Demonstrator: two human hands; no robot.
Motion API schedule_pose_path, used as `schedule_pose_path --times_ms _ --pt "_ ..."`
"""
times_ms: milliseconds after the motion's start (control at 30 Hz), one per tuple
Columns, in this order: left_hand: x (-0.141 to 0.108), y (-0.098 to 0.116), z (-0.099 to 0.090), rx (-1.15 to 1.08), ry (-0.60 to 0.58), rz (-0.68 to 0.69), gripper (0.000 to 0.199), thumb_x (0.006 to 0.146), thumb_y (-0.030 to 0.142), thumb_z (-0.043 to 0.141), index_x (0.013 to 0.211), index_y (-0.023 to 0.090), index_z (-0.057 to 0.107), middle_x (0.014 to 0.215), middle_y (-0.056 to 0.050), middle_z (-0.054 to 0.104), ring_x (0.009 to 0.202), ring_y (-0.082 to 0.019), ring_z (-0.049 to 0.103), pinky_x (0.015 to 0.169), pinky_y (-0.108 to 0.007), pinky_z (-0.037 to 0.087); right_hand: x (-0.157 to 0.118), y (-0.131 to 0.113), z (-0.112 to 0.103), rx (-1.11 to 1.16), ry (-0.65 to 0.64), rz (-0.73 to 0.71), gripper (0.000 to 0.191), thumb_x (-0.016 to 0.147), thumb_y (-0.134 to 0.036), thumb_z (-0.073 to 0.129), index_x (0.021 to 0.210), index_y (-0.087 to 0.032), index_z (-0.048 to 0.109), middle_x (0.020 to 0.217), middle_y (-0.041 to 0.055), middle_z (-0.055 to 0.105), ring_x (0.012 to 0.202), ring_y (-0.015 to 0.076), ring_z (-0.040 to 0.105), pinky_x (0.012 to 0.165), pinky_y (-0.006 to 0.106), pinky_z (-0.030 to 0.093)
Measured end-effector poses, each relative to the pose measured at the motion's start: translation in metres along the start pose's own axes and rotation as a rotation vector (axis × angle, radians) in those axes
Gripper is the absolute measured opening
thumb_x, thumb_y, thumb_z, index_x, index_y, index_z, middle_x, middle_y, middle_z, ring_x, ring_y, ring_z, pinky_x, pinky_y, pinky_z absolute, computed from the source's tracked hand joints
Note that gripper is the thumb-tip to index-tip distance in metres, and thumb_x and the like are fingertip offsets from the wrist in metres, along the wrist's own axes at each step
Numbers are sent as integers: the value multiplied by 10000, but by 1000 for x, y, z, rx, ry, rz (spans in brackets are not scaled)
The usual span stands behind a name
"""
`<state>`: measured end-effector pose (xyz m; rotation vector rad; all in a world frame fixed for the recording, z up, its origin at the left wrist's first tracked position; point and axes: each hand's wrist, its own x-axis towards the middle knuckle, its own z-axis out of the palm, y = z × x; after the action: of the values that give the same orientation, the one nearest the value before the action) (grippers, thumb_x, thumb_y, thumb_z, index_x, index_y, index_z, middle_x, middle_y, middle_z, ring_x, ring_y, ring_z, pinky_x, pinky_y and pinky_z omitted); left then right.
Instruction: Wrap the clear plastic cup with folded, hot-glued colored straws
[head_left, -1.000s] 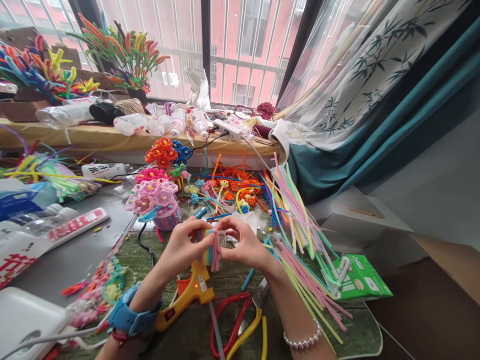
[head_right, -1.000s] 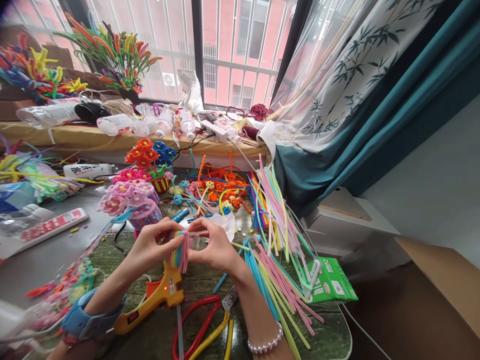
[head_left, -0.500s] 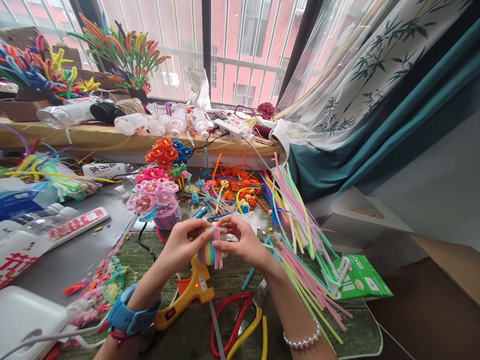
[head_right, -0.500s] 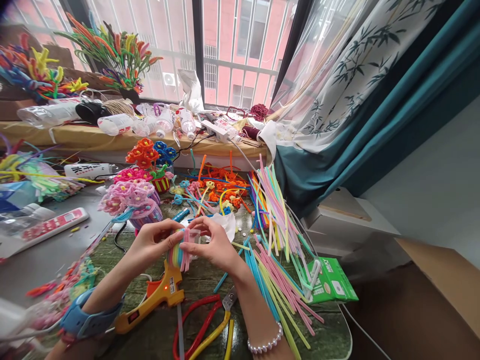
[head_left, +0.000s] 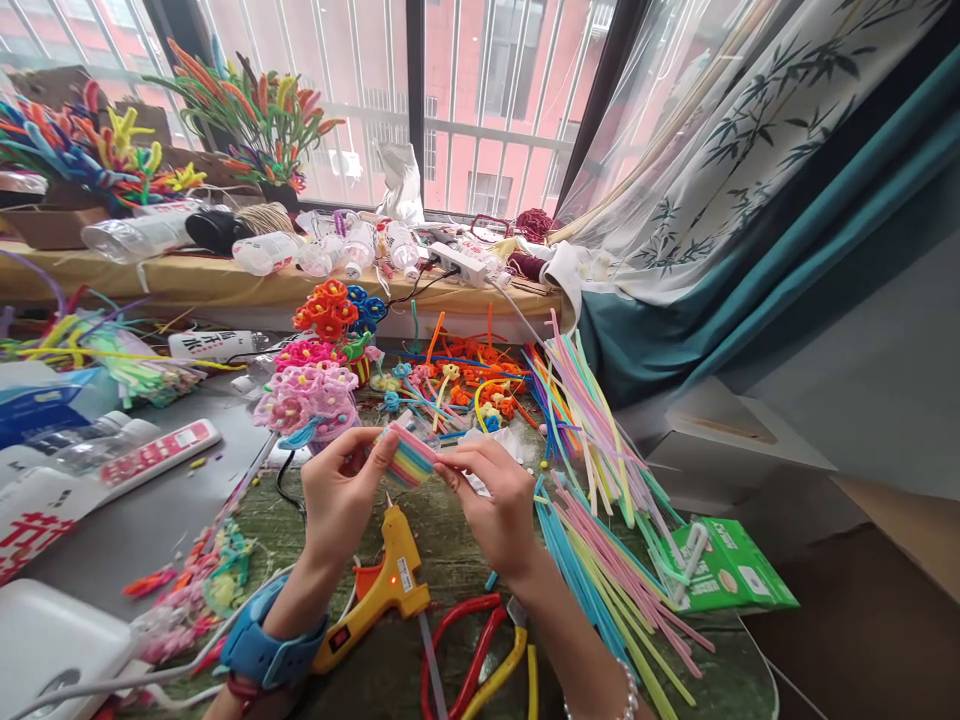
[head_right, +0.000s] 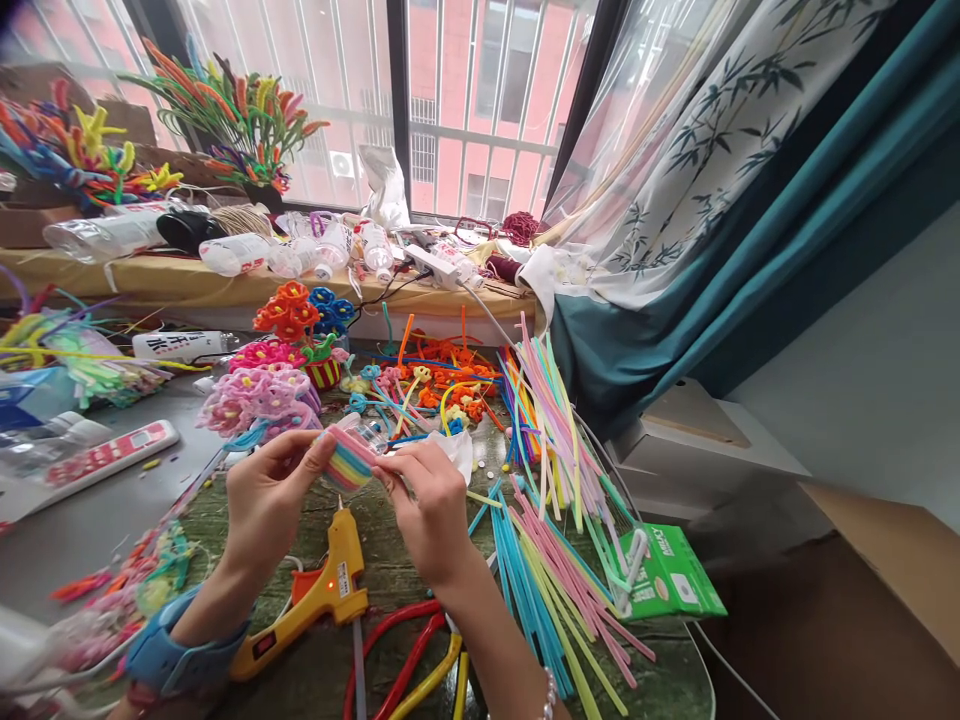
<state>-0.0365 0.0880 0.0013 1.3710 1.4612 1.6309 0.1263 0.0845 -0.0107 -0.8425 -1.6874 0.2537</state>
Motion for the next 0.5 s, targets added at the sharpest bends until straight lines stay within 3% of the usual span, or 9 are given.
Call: schedule_pose_path --times_ms 267,500 --pt "-3 0 3 -225 -8 -77 236 745 393 758 756 164 704 571 54 538 504 -62 375 464 -194 284 1 0 4 25 88 -79 119 912 -128 609 900 -194 708 798 60 691 729 172 647 674 307 552" --pt "-1 5 2 -464 -86 -228 273 641 384 829 676 142 708 548 50 534 458 -36 345 423 -168 250 -2 -1 4 148 122 -62 129 910 -148 614 855 -231 696 774 26 673 716 166 628 654 312 523"
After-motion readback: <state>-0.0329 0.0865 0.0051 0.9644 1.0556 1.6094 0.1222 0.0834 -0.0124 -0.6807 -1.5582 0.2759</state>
